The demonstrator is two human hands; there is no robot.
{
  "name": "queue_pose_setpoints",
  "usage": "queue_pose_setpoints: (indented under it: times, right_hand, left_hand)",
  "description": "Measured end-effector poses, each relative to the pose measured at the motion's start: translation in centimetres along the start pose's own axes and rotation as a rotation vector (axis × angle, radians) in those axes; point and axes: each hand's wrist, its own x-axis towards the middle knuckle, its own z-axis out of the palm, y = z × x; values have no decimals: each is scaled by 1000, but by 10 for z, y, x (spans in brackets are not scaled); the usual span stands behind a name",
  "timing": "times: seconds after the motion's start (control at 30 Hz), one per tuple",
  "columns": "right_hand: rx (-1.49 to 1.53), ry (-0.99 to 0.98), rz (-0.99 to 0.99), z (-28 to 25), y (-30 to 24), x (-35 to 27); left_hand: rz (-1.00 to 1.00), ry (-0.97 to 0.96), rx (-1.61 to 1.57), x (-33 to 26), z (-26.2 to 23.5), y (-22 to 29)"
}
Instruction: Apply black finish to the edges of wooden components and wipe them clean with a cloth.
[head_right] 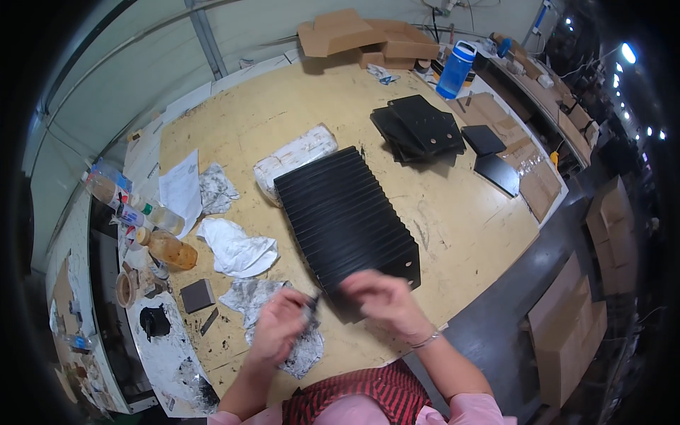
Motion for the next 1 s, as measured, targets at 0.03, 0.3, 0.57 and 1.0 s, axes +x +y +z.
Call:
queue_pose_setpoints:
  times: [0.03, 0.3, 0.57, 1.0]
  right_hand:
    - [-109, 174, -168, -12, 0, -4]
    - [-710, 505, -173, -123, 45, -10]
    - [-486, 379, -38, -130, 56, 5]
    - [-303, 355, -108, -136, 72, 5]
  left_hand:
    - [259, 140, 479, 10, -8, 11]
    - [806, 138, 1517, 70, -16, 33]
    - [776, 148, 1657, 68, -37, 20]
    - [852, 27, 1652, 74, -20, 20]
